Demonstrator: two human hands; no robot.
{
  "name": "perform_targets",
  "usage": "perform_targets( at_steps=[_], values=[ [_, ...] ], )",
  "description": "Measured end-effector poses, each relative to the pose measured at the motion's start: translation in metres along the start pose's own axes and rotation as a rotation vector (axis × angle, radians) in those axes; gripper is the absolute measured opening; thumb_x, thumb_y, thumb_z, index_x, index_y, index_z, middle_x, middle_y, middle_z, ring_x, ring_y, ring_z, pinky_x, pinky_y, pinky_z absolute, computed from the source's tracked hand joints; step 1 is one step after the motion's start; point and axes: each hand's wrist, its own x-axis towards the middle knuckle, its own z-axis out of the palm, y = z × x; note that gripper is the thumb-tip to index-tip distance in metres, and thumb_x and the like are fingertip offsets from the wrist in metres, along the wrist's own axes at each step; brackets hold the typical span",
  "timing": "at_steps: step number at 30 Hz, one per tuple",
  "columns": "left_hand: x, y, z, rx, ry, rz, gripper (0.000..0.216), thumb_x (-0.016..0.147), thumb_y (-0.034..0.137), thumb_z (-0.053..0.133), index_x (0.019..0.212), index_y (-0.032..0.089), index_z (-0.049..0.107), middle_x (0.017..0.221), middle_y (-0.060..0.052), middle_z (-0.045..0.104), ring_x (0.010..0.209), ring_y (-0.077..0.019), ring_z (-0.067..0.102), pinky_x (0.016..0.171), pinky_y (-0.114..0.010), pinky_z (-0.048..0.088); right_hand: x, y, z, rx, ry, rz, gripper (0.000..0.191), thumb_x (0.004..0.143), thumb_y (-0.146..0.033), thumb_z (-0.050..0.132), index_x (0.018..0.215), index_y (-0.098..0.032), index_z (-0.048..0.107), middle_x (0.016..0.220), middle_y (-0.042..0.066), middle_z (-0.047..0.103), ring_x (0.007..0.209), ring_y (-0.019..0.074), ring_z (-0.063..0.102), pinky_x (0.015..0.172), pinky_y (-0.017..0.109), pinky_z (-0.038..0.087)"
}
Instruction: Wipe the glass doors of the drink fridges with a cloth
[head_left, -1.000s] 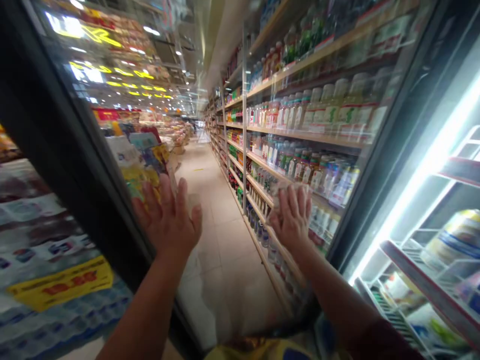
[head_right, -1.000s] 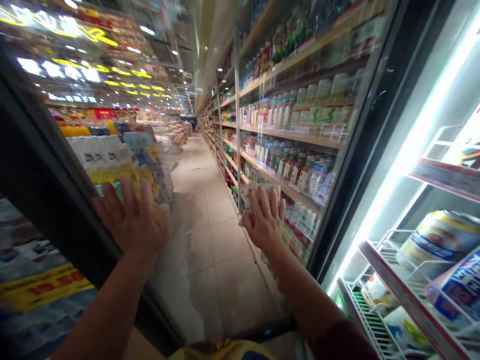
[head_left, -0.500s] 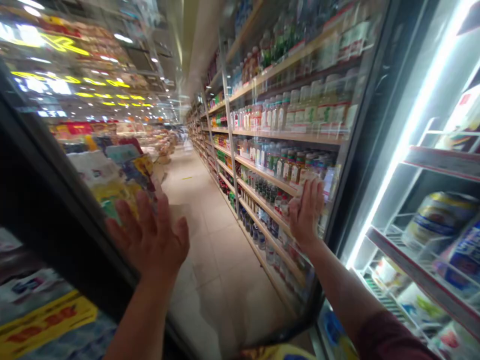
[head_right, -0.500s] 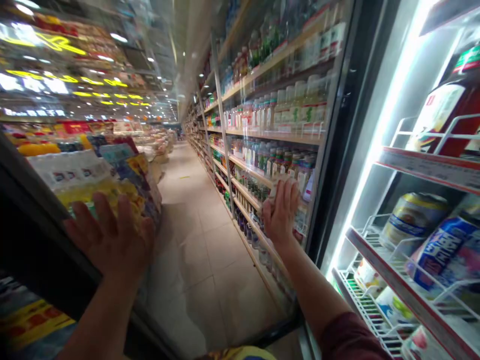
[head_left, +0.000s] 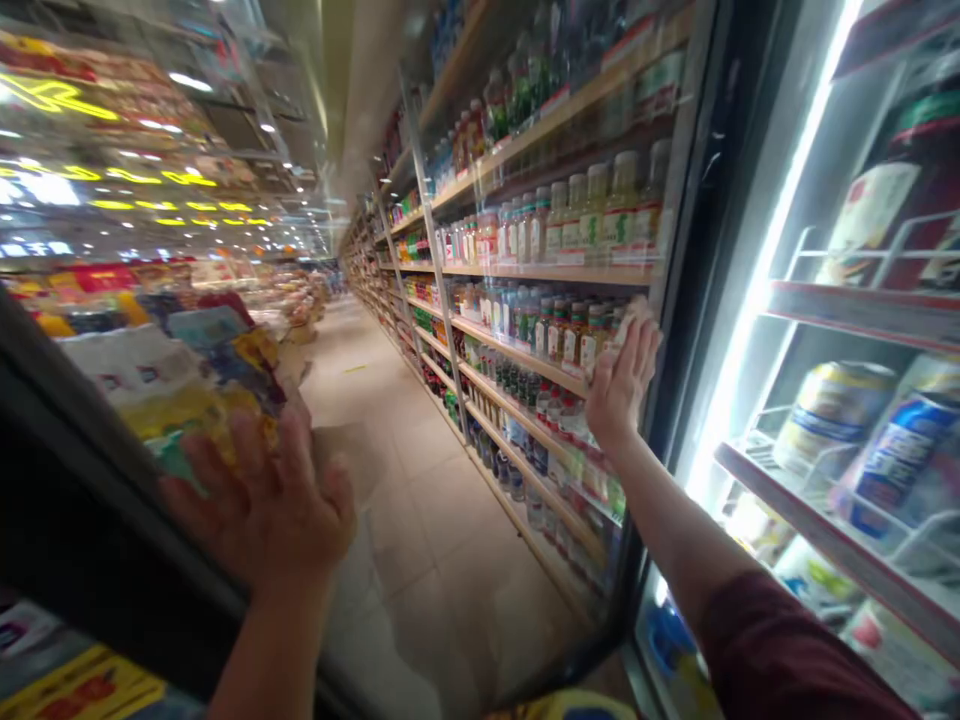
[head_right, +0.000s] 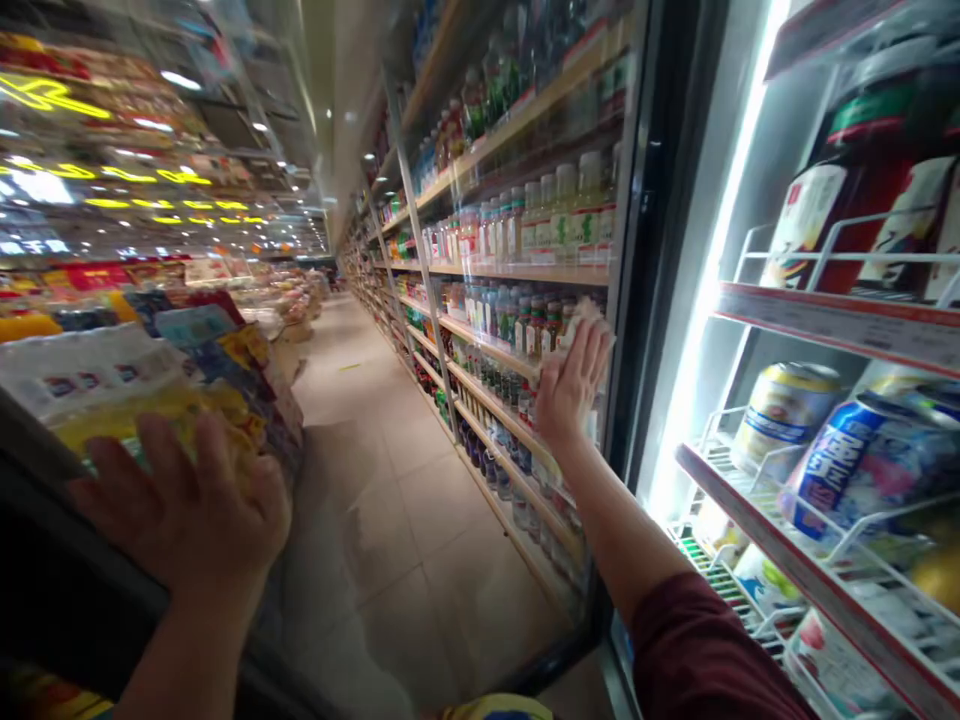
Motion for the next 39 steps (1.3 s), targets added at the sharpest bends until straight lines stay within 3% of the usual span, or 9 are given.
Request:
perform_targets(
  at_steps=[2, 8, 11, 15, 23, 29, 35, 39],
  values=[
    [0.000, 0.000, -0.001, 0.001, -0.003, -0.002, 0.083, 0.091, 0.033, 0.056, 0.162, 0.032, 0.013, 0.169, -0.008, 0.012, 0.156, -0.0331, 0.000, 0.123, -0.068, 0.004, 0.002, -0.017, -0.001, -0.006, -0.021, -0.031, 0.062, 0.105, -0.034, 0.025, 0.161, -0.009, 0.020, 0.164, 0.021, 0.025, 0.156, 0.0317, 0.014, 0.123, 0.061, 0.023],
    [0.001, -0.001, -0.001, -0.028, -0.018, 0.005, 0.083, 0.091, 0.033, 0.055, 0.162, 0.031, 0.012, 0.169, -0.006, 0.010, 0.156, -0.0335, -0.001, 0.122, -0.069, 0.003, -0.059, -0.059, -0.011, 0.022, -0.170, -0.302, 0.073, 0.099, -0.030, 0.039, 0.163, -0.016, 0.007, 0.166, 0.015, 0.023, 0.156, 0.0339, 0.014, 0.122, 0.060, 0.028],
    [0.002, -0.003, 0.001, -0.054, -0.011, 0.005, 0.085, 0.089, 0.033, 0.056, 0.161, 0.034, 0.011, 0.169, -0.004, 0.009, 0.156, -0.0351, 0.000, 0.121, -0.071, 0.002, -0.047, -0.075, -0.012, 0.019, -0.201, -0.353, 0.075, 0.099, -0.034, 0.042, 0.164, -0.017, 0.007, 0.166, 0.014, 0.024, 0.156, 0.0331, 0.014, 0.123, 0.057, 0.026],
    [0.002, -0.005, 0.001, -0.080, -0.018, -0.006, 0.087, 0.088, 0.032, 0.057, 0.161, 0.037, 0.011, 0.169, -0.002, 0.009, 0.156, -0.0355, 0.000, 0.120, -0.072, 0.002, -0.021, -0.101, -0.010, 0.023, -0.228, -0.358, 0.069, 0.100, -0.037, 0.041, 0.162, -0.016, 0.018, 0.166, 0.013, 0.027, 0.157, 0.0309, 0.012, 0.125, 0.053, 0.024],
    [0.004, 0.002, -0.003, -0.074, -0.035, -0.007, 0.084, 0.091, 0.033, 0.056, 0.161, 0.035, 0.009, 0.170, -0.003, 0.007, 0.156, -0.0345, -0.001, 0.121, -0.070, 0.002, -0.082, -0.138, -0.008, 0.124, -0.255, -0.612, 0.060, 0.095, -0.040, 0.052, 0.152, -0.022, 0.045, 0.160, 0.003, 0.041, 0.156, 0.0261, 0.018, 0.129, 0.045, 0.018],
    [0.004, -0.001, 0.004, -0.033, -0.002, -0.005, 0.080, 0.094, 0.035, 0.054, 0.161, 0.033, 0.012, 0.169, -0.007, 0.013, 0.157, -0.0316, 0.002, 0.123, -0.066, 0.004, -0.056, -0.181, -0.006, 0.120, -0.344, -0.614, 0.063, 0.099, -0.039, 0.047, 0.158, -0.024, 0.032, 0.167, -0.003, 0.025, 0.158, 0.0238, 0.008, 0.130, 0.045, 0.017],
    [0.001, -0.007, 0.008, -0.009, 0.011, 0.047, 0.082, 0.092, 0.036, 0.056, 0.162, 0.030, 0.014, 0.168, -0.011, 0.016, 0.156, -0.0324, 0.002, 0.122, -0.068, 0.006, -0.091, -0.171, -0.005, 0.163, -0.321, -0.774, 0.060, 0.097, -0.037, 0.047, 0.155, -0.024, 0.038, 0.165, -0.005, 0.029, 0.157, 0.0193, 0.010, 0.132, 0.040, 0.009],
    [0.001, -0.006, 0.009, 0.014, 0.032, 0.041, 0.080, 0.093, 0.036, 0.055, 0.162, 0.028, 0.015, 0.168, -0.011, 0.017, 0.156, -0.0327, 0.004, 0.123, -0.067, 0.009, -0.062, -0.149, -0.006, 0.160, -0.258, -0.745, 0.055, 0.097, -0.034, 0.044, 0.152, -0.028, 0.044, 0.162, -0.008, 0.036, 0.157, 0.0157, 0.014, 0.132, 0.040, 0.003]
  ],
)
